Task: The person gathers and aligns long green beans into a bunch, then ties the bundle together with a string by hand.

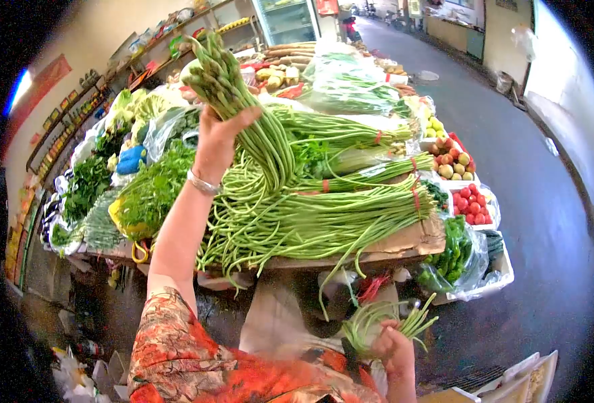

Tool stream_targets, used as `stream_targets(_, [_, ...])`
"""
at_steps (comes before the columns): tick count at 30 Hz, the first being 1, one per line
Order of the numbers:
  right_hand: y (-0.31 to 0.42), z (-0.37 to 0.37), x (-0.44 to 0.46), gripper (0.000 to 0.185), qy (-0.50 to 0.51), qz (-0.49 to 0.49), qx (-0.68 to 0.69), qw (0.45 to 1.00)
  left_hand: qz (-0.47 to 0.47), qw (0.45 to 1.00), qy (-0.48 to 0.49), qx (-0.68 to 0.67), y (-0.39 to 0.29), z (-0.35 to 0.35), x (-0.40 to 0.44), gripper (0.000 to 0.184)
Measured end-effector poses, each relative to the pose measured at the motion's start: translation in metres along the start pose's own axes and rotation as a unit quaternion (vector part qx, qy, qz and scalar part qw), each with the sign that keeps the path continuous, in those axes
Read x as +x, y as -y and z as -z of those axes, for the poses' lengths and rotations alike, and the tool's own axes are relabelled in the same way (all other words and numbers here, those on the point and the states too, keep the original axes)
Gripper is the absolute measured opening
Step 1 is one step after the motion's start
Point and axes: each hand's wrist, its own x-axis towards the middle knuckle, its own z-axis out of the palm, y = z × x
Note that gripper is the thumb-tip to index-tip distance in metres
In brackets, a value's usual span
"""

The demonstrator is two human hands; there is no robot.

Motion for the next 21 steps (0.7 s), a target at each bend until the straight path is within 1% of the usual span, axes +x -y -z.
stream_targets(2, [0.000, -0.002, -0.003, 0.016, 0.026, 0.031, -0.022, 0.999, -0.040, 0.998, -0.038, 0.003, -0.014, 0.017, 0.001, 0.039])
stream_targets(3, [0.001, -0.003, -0.005, 0.016, 0.026, 0.025, -0.017, 0.999, -0.046, 0.997, -0.064, 0.008, -0.024, 0.028, 0.002, 0.034])
stream_targets(5, [0.002, -0.004, -0.007, 0.016, 0.019, 0.023, -0.011, 0.999, -0.115, 0.990, -0.079, 0.005, -0.032, 0.058, 0.010, 0.026])
stream_targets(6, [0.002, -0.005, -0.008, 0.016, 0.009, 0.027, 0.000, 1.000, -0.072, 0.992, -0.101, -0.002, -0.048, 0.069, 0.010, 0.023])
stream_targets(8, [0.001, 0.001, -0.006, 0.016, 0.007, 0.027, -0.006, 1.000, -0.113, 0.989, -0.083, 0.056, -0.066, 0.103, 0.008, 0.025])
stream_targets(9, [0.001, 0.003, -0.006, 0.017, 0.006, 0.027, 0.004, 1.000, -0.133, 0.982, -0.111, 0.076, -0.072, 0.120, 0.009, 0.028])
stream_targets(10, [0.001, 0.005, -0.005, 0.018, 0.005, 0.027, 0.014, 1.000, -0.093, 0.981, -0.164, -0.048, -0.082, 0.138, 0.014, 0.033])
stream_targets(12, [0.002, 0.008, -0.003, 0.018, 0.015, 0.021, 0.001, 1.000, -0.071, 0.970, -0.232, -0.033, -0.110, 0.159, 0.007, 0.032])
stream_targets(14, [0.002, 0.007, -0.002, 0.017, 0.010, 0.031, -0.003, 0.999, -0.111, 0.952, -0.285, -0.025, -0.132, 0.195, 0.008, 0.033])
stream_targets(15, [0.003, -0.001, -0.005, 0.016, -0.003, 0.035, -0.012, 0.999, -0.123, 0.939, -0.320, 0.012, -0.148, 0.205, 0.003, 0.034])
stream_targets(16, [0.003, 0.000, -0.005, 0.016, 0.012, 0.040, -0.009, 0.999, -0.122, 0.952, -0.281, -0.024, -0.167, 0.222, -0.002, 0.019])
stream_targets(17, [0.003, -0.001, -0.004, 0.017, 0.020, 0.037, -0.022, 0.999, -0.152, 0.944, -0.293, 0.019, -0.187, 0.228, -0.009, 0.018])
stream_targets(18, [0.003, -0.003, -0.003, 0.019, 0.028, 0.034, -0.035, 0.998, -0.172, 0.926, -0.333, 0.050, -0.207, 0.238, -0.014, 0.017])
stream_targets(19, [0.002, -0.008, -0.004, 0.019, 0.032, 0.040, -0.035, 0.998, -0.196, 0.900, -0.388, 0.025, -0.226, 0.221, -0.022, 0.018])
stream_targets(20, [0.003, -0.007, -0.003, 0.019, 0.035, 0.035, -0.026, 0.998, -0.197, 0.910, -0.357, 0.070, -0.249, 0.253, -0.028, 0.020])
stream_targets(21, [0.003, -0.007, -0.001, 0.017, 0.036, 0.036, -0.023, 0.998, -0.204, 0.908, -0.346, 0.122, -0.271, 0.267, -0.038, 0.022])
